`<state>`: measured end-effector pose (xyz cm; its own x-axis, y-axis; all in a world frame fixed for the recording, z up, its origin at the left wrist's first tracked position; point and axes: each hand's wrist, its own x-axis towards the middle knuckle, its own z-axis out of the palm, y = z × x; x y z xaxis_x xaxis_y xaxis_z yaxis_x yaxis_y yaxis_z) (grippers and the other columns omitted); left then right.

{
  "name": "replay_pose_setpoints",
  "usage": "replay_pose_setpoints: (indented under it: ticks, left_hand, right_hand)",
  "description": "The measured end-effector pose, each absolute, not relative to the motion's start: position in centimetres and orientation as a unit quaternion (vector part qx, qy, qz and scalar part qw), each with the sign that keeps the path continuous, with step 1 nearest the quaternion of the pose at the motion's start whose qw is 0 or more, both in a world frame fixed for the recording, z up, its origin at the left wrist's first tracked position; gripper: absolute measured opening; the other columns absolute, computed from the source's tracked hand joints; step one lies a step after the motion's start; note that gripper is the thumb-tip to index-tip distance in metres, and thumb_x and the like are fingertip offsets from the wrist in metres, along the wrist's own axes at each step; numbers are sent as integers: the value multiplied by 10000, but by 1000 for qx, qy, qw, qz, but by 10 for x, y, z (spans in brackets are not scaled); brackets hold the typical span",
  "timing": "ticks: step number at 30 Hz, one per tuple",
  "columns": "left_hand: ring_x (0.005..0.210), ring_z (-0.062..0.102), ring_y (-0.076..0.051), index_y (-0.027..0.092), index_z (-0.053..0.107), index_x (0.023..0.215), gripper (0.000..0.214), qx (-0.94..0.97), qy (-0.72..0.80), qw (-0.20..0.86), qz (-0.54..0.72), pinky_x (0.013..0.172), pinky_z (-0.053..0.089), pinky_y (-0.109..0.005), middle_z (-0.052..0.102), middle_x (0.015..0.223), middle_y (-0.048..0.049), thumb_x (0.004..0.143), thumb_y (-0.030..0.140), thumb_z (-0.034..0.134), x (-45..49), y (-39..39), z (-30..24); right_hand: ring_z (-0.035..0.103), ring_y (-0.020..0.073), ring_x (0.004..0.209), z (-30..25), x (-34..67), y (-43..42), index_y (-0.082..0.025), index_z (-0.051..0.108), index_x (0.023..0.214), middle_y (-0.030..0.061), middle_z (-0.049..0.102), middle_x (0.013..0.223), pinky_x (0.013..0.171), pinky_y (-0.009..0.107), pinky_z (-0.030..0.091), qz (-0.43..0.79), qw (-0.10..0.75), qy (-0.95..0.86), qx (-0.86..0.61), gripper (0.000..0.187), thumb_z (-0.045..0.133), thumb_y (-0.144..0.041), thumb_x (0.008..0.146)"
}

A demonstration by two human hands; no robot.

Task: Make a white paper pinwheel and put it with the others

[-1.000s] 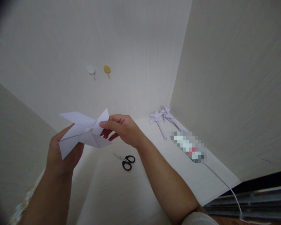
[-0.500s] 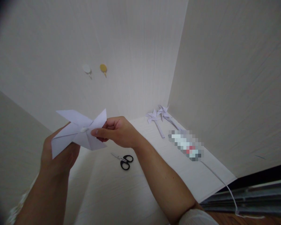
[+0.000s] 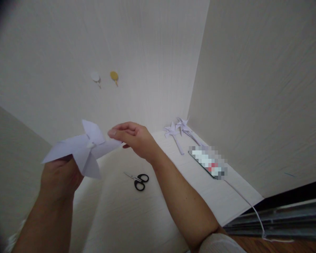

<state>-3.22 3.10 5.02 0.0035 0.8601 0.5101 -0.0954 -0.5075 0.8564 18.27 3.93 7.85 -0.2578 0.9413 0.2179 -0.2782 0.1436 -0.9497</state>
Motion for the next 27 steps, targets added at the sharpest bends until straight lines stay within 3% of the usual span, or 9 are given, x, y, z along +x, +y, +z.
replay_pose_setpoints:
  ticks: [3,8,15,18,21,24,27]
  left_hand:
    - [987,777,-313,227,844,882,217,622,310,429,577,814,675,-382,813,852,-82,699,294,940,-28,26,55]
    - [1057,772,-363,216,857,948,175,653,293,502,485,855,669,-445,810,898,-118,777,254,863,-25,23,56]
    - [1100,761,-396,229,856,786,138,626,310,521,491,864,672,-514,817,837,-121,747,353,900,-16,17,64]
    - [1117,758,-395,220,860,792,157,618,306,518,507,905,660,-524,824,865,-126,754,368,897,-17,18,64]
    - [1141,750,-384,209,868,860,167,619,310,506,514,949,640,-517,832,919,-125,765,346,882,-19,18,62]
    - [1120,751,-352,196,863,970,213,626,329,486,513,969,619,-485,834,952,-113,802,327,849,-19,19,60]
    - [1047,750,-322,188,847,1001,248,640,343,450,520,938,606,-448,825,940,-103,815,350,830,-19,21,60]
  right_hand:
    - [697,170,865,81,190,42,-233,768,994,36,788,1024,738,277,513,546,549,-539,-332,358,861,-504,780]
    - [631,138,695,79,195,44,-188,770,766,7,727,728,652,261,471,570,447,-623,-296,307,869,-479,768]
    - [657,128,673,76,193,44,-165,781,778,16,761,743,667,259,524,612,430,-604,-275,308,936,-424,714]
    - [658,121,679,74,193,44,-171,788,810,13,765,760,647,244,517,613,420,-609,-277,303,920,-437,747]
    - [617,102,634,73,192,45,-165,750,727,-7,723,687,608,224,475,607,415,-616,-283,328,938,-433,720]
    - [603,105,619,74,189,45,-166,701,697,-16,699,665,602,233,465,606,434,-597,-296,371,965,-424,661]
    - [597,107,636,75,185,45,-182,712,850,-39,691,725,607,241,460,544,524,-563,-336,403,980,-363,611]
